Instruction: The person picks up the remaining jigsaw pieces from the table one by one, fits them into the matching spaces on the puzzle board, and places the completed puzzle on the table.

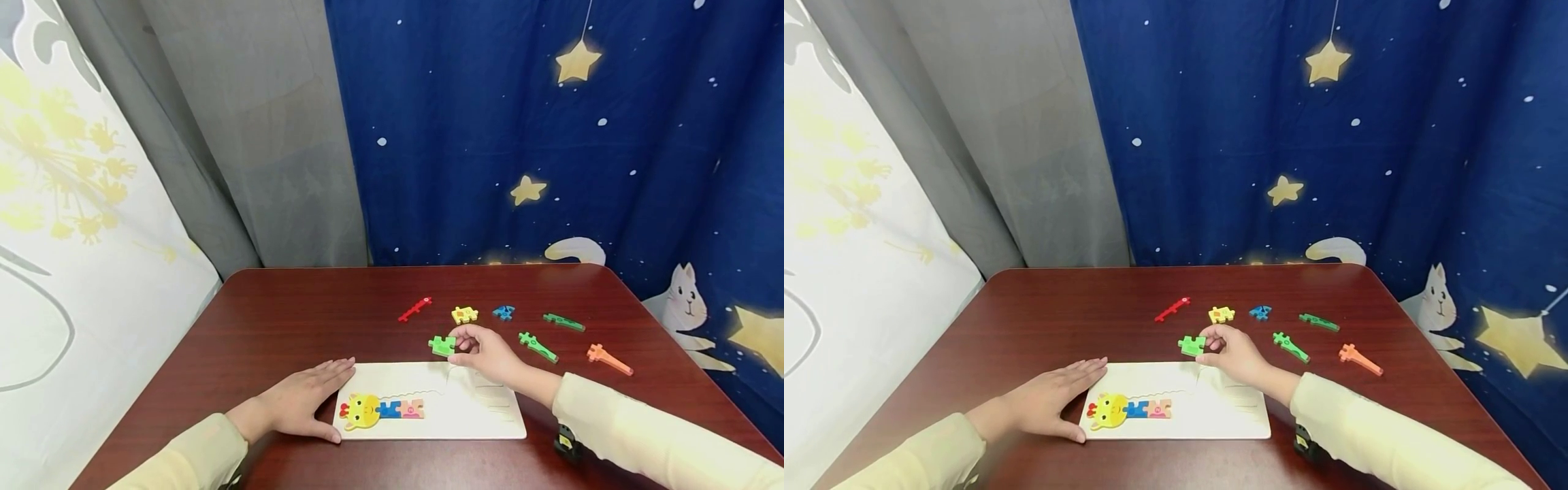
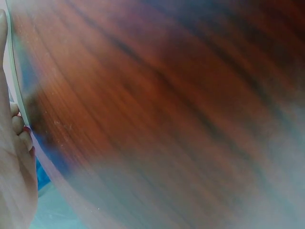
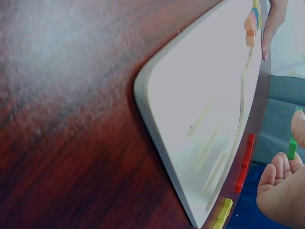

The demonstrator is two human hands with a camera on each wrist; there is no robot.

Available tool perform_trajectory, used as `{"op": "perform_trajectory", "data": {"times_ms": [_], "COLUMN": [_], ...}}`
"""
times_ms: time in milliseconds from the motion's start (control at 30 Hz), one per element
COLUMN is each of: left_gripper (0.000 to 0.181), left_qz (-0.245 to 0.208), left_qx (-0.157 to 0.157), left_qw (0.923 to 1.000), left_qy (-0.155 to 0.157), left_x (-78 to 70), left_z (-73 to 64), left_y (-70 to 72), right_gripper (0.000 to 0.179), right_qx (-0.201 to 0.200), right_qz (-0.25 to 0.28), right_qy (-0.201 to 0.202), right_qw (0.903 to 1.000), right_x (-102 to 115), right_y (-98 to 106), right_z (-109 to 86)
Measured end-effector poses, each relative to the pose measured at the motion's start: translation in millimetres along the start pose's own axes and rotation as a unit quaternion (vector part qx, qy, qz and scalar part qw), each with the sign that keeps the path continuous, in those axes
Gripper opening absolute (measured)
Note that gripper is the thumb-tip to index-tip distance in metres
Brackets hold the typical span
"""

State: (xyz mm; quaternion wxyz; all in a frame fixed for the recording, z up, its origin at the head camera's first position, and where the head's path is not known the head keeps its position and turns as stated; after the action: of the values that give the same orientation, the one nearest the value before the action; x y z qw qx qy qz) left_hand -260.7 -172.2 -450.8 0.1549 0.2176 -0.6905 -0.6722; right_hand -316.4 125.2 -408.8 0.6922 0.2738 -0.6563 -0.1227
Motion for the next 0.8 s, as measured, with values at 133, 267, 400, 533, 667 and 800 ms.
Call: {"op": "perform_trajectory", "data": {"times_ms": [133,267,400,533,667,800], "left_gripper": [0.111,0.111,0.111,0.111,0.111,0.111], "left_qz": [0.002,-0.003,-0.008,-0.001,0.003,0.003], "left_qx": [-0.001,0.0,0.003,0.001,-0.003,-0.005], "left_qw": [1.0,1.0,1.0,1.0,1.0,1.0], "left_qy": [-0.002,0.001,0.005,0.003,0.0,-0.003], "left_x": [-0.6,-1.0,-0.9,-0.7,-1.0,-1.3], "left_z": [0.1,-0.2,0.0,0.7,0.8,0.3], "left_y": [0.6,1.1,0.9,1.5,2.4,2.3], "right_gripper": [0.032,0.032,0.034,0.034,0.034,0.033], "right_qx": [0.006,0.021,0.039,0.041,0.043,0.057], "right_qz": [-0.001,-0.001,0.001,-0.001,-0.004,-0.001], "right_qy": [0.012,0.019,0.025,0.033,0.042,0.048], "right_qw": [0.9999,0.9996,0.9989,0.9986,0.9982,0.9972], "right_x": [2.2,3.8,5.0,5.9,5.5,3.4], "right_y": [-3.0,-7.4,-11.8,-13.8,-16.7,-22.4], "right_z": [-4.8,-10.6,-17.4,-22.9,-27.1,-32.3]}}
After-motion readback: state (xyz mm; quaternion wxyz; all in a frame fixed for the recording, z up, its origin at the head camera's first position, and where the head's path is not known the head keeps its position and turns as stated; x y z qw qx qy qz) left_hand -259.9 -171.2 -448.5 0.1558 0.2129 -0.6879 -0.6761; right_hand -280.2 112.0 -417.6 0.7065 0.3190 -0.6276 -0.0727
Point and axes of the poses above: each hand's wrist, its own z-axis towards the middle knuckle, its own y-axis out of the back of the hand, x = y × z, the point moved 8 cm from there along z, towards the middle knuckle, and after that the axes turned 12 degrees about -y, right-handed, at the moved point
